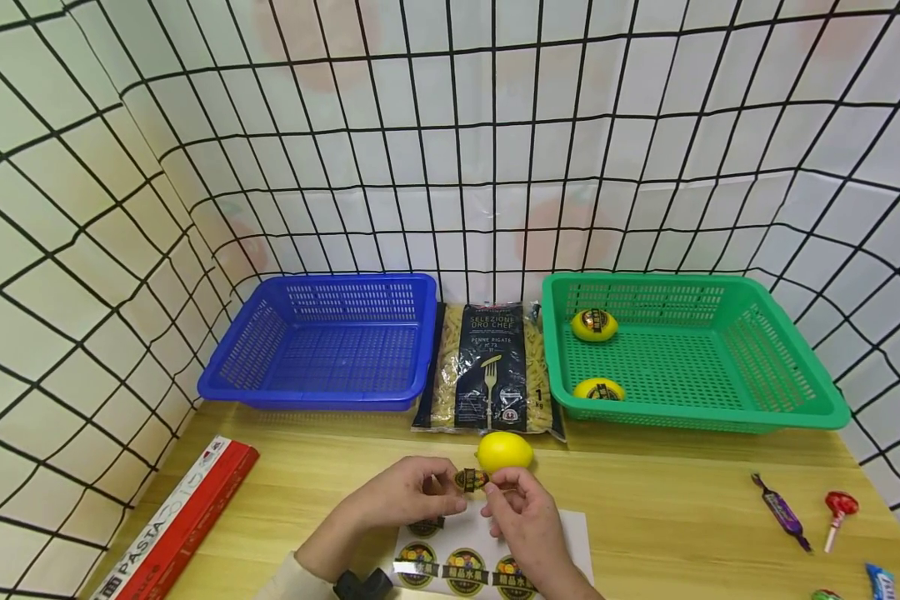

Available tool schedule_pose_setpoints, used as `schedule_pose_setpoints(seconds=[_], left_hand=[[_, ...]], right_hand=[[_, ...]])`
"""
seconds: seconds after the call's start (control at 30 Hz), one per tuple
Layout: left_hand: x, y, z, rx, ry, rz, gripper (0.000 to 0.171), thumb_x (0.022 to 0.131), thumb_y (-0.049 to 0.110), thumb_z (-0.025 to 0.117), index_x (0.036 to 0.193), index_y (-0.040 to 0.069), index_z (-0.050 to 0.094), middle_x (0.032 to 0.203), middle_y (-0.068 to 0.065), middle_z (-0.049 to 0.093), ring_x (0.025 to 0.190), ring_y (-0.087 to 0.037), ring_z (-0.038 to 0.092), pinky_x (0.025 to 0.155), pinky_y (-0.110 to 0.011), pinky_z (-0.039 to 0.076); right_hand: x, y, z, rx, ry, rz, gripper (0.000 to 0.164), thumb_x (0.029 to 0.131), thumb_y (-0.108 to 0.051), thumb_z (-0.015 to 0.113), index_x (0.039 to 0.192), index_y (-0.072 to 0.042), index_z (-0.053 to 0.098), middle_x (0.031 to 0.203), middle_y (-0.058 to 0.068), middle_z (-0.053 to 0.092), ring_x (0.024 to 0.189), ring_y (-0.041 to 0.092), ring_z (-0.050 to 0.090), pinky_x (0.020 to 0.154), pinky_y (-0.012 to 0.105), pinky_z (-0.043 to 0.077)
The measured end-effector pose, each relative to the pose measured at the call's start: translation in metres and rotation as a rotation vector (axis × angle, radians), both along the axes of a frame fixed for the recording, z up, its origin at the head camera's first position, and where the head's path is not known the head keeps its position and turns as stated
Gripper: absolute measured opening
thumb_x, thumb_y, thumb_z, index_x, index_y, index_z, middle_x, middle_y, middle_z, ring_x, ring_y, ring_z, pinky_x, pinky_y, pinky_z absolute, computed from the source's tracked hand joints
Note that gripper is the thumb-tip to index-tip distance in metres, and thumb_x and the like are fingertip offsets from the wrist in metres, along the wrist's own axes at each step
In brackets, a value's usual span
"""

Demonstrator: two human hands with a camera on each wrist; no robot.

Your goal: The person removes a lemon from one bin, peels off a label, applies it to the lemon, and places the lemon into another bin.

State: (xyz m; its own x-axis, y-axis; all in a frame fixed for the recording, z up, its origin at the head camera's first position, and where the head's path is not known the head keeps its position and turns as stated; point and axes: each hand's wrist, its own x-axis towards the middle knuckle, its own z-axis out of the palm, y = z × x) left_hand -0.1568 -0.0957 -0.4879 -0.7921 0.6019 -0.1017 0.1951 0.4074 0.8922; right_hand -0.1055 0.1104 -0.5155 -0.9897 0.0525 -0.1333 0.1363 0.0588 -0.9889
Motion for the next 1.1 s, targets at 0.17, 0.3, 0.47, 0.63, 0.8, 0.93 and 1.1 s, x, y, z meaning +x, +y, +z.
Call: schedule_pose_setpoints(seconds=[0.17,0.3,0.47,0.63,0.8,0.93,1.1], left_hand=[[0.001,0.0,0.012,-0.002,0.185,0.087,0.022,0.092,0.036,0.077,0.109,0.023,0.07,0.104,0.005,0.068,0.065,0.0,0.053,0.059,-0.019,0.05],[0.002,0.002,0.017,0.037,0.277,0.111,0.011,0.095,0.031,0.074,0.103,0.023,0.075,0.1,0.004,0.069,0.063,0.001,0.049,0.056,-0.017,0.046],[0.002,0.003,0.015,0.069,0.24,0.124,0.004,0.096,0.023,0.072,0.098,0.021,0.075,0.095,0.002,0.071,0.058,0.003,0.046,0.052,-0.016,0.043],[0.003,0.002,0.014,0.139,0.187,0.176,0.005,0.097,0.021,0.071,0.1,0.018,0.073,0.092,-0.002,0.072,0.055,0.001,0.047,0.049,-0.017,0.042],[0.003,0.003,0.013,0.17,0.204,0.203,0.004,0.096,0.019,0.072,0.1,0.017,0.072,0.091,-0.002,0.073,0.062,-0.001,0.052,0.054,-0.018,0.048],[0.003,0.006,0.011,0.185,0.213,0.206,0.005,0.095,0.017,0.072,0.098,0.014,0.072,0.092,-0.005,0.073,0.067,-0.002,0.055,0.058,-0.019,0.051],[0.006,0.012,0.007,0.184,0.168,0.223,0.004,0.095,0.018,0.071,0.096,0.014,0.07,0.09,-0.005,0.072,0.069,-0.001,0.057,0.061,-0.019,0.052]], right_hand=[[-0.001,0.0,0.001,0.004,-0.02,0.0,0.011,0.096,-0.004,0.066,0.105,0.0,0.062,0.081,0.01,0.069,0.059,0.016,0.062,0.053,0.029,0.056],[0.0,0.001,0.002,0.014,-0.015,0.011,0.01,0.095,-0.002,0.067,0.104,-0.001,0.062,0.082,0.011,0.067,0.058,0.017,0.06,0.052,0.029,0.055],[0.0,0.001,0.001,0.02,0.0,0.007,0.014,0.095,-0.003,0.067,0.108,-0.001,0.062,0.084,0.012,0.066,0.059,0.016,0.06,0.051,0.03,0.055],[0.0,0.0,0.001,0.012,-0.008,0.004,0.015,0.096,-0.009,0.07,0.107,-0.001,0.064,0.086,0.012,0.067,0.062,0.016,0.061,0.051,0.03,0.055],[0.0,0.0,0.002,0.03,-0.032,-0.004,0.015,0.096,-0.015,0.071,0.101,-0.002,0.066,0.077,0.008,0.066,0.056,0.016,0.057,0.052,0.029,0.054],[0.0,0.001,0.004,0.053,-0.013,-0.019,0.016,0.099,-0.017,0.068,0.103,-0.002,0.065,0.077,0.008,0.065,0.055,0.015,0.057,0.053,0.029,0.053],[-0.002,0.006,0.009,0.072,0.059,-0.055,0.015,0.102,-0.015,0.063,0.106,0.0,0.061,0.081,0.009,0.064,0.061,0.016,0.059,0.055,0.028,0.055]])
